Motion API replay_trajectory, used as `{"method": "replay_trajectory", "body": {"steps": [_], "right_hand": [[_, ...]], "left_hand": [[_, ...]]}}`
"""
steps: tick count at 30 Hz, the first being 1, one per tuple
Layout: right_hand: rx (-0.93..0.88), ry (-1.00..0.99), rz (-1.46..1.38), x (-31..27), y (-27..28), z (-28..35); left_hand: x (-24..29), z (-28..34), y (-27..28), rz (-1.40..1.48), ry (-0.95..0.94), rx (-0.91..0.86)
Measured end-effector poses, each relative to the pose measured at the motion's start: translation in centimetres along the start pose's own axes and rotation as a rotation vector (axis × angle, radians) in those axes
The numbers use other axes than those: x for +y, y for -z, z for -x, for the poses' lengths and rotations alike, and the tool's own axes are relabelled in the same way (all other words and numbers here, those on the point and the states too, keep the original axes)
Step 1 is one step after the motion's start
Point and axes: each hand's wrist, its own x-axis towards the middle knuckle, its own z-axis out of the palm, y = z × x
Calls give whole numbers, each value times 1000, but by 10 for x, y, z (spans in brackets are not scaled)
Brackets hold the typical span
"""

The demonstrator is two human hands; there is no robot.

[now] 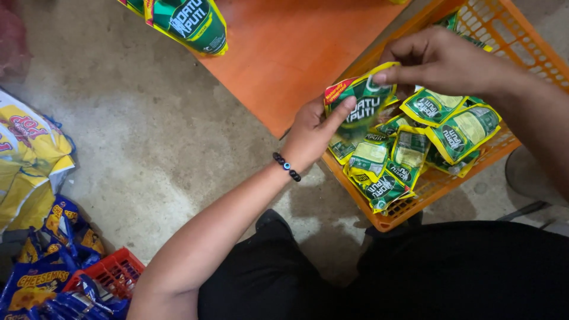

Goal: Restocking store shelves with condiment packets from a plastic crate.

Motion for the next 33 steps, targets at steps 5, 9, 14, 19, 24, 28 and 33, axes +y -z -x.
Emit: {"method": "replay_trajectory", "body": {"steps": [5, 9, 14, 19, 24, 28, 33], "right_hand": [[136, 111, 66, -22, 1, 7], [399, 471, 331, -45, -8, 14], [541, 561, 569, -54, -5, 9], [562, 381, 509, -79, 2, 10], [547, 464, 532, -87, -7, 5], [479, 415, 340, -58, -14, -7], [387, 394, 172, -63, -31, -25]], "left_hand": [[5, -8, 8, -261, 252, 120], [14, -13, 16, -113, -330, 116], [0, -19, 20, -186, -179, 247], [-52, -33, 29, 16, 11, 269], [-49, -37, 31, -142, -319, 190], [1, -23, 32, -278, -223, 218], [-29, -23, 46, -278, -144, 287]]}}
